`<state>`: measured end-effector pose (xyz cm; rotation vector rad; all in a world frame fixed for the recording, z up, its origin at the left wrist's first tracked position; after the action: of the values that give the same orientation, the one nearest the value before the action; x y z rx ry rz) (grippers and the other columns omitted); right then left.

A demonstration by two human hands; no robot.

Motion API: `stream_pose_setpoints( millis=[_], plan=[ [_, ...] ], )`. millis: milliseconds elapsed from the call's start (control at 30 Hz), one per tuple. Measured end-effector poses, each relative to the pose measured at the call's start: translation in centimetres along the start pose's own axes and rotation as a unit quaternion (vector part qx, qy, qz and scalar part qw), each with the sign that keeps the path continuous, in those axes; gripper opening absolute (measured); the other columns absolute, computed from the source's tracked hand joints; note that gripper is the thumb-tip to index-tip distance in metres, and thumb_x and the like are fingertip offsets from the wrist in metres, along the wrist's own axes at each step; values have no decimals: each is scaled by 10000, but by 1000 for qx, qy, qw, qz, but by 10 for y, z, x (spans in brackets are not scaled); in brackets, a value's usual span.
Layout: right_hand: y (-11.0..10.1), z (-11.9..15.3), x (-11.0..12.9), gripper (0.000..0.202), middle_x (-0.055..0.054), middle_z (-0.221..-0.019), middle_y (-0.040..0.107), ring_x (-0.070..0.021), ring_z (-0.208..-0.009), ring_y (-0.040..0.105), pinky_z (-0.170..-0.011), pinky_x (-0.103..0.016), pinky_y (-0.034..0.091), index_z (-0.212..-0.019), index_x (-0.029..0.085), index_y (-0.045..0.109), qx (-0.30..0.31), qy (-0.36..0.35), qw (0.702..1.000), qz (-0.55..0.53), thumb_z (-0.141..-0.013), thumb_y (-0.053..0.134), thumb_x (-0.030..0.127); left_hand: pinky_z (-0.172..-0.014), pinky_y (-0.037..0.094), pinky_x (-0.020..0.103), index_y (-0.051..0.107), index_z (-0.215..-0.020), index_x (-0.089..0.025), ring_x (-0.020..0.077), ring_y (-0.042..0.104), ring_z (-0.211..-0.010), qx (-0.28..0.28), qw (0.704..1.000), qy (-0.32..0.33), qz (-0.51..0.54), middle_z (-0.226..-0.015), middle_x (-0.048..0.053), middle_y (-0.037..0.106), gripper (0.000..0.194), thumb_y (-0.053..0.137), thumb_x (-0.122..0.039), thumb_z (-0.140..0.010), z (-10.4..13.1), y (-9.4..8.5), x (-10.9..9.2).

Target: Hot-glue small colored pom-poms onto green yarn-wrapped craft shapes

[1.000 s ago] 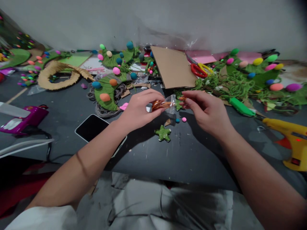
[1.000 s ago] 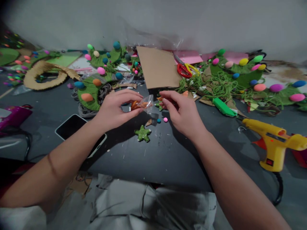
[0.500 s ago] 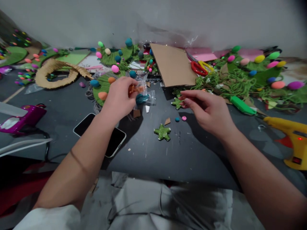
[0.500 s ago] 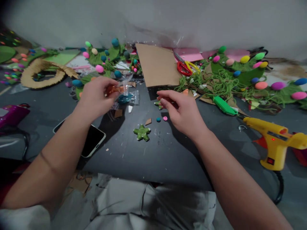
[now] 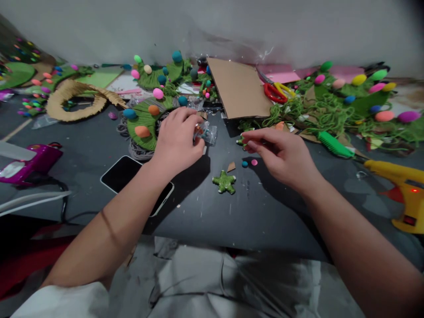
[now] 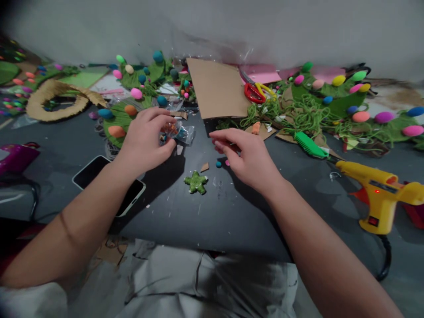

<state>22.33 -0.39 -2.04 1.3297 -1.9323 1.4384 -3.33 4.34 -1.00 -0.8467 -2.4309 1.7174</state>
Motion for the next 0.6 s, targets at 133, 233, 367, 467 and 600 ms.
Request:
stream_pose_setpoints(
  millis=[133,233,367,467,600],
  plan=[
    [2,1,2,182,-17,-814,785,-171,-659,717,-651,-324,583,-1043,260,789,9,36,999,-36,-1016,648,372,-1192,463,504,671,-1213,-208,331,580,-1376,-40,994,44,97,-1419,131,631,386,619,-144,-836,1,-4,-9],
    [5,0,7,115,-15,-813,782,-175,-680,692,-658,-323,561,-924,251,796,16,-5,1000,-4,-922,775,364,-1065,545,406,695,-1137,-215,257,679,-1197,-11,967,151,206,-1241,79,718,278,615,-151,-879,4,-6,-20],
    [12,1,7,120,-43,-1011,810,-196,-831,730,-751,-332,578,-1050,236,770,47,-19,999,-3,-949,716,269,-878,585,319,683,-1187,-207,193,721,-970,92,944,190,253,-1170,64,739,312,633,-145,-885,9,-3,-27],
    [16,2,6,153,-40,-985,811,-190,-798,746,-730,-320,578,-1106,226,721,56,11,998,-32,-962,696,268,-857,598,297,638,-1286,-202,177,748,-918,121,937,154,290,-1192,67,751,410,675,-163,-879,11,2,-28],
    [18,3,7,144,-5,-839,771,-152,-672,679,-653,-291,526,-948,215,724,45,-9,999,-8,-909,791,336,-889,634,317,638,-1314,-204,202,778,-958,180,895,97,397,-1181,79,776,464,737,-195,-860,13,5,-31]
  ],
)
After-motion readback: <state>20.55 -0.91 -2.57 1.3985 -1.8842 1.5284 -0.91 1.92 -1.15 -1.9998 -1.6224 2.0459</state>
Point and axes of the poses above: each hand's wrist, its own z-axis away from the middle knuckle, its own y-axis out of the palm, x = y × z, the point moved 1 cm from there along -z, towards the middle knuckle
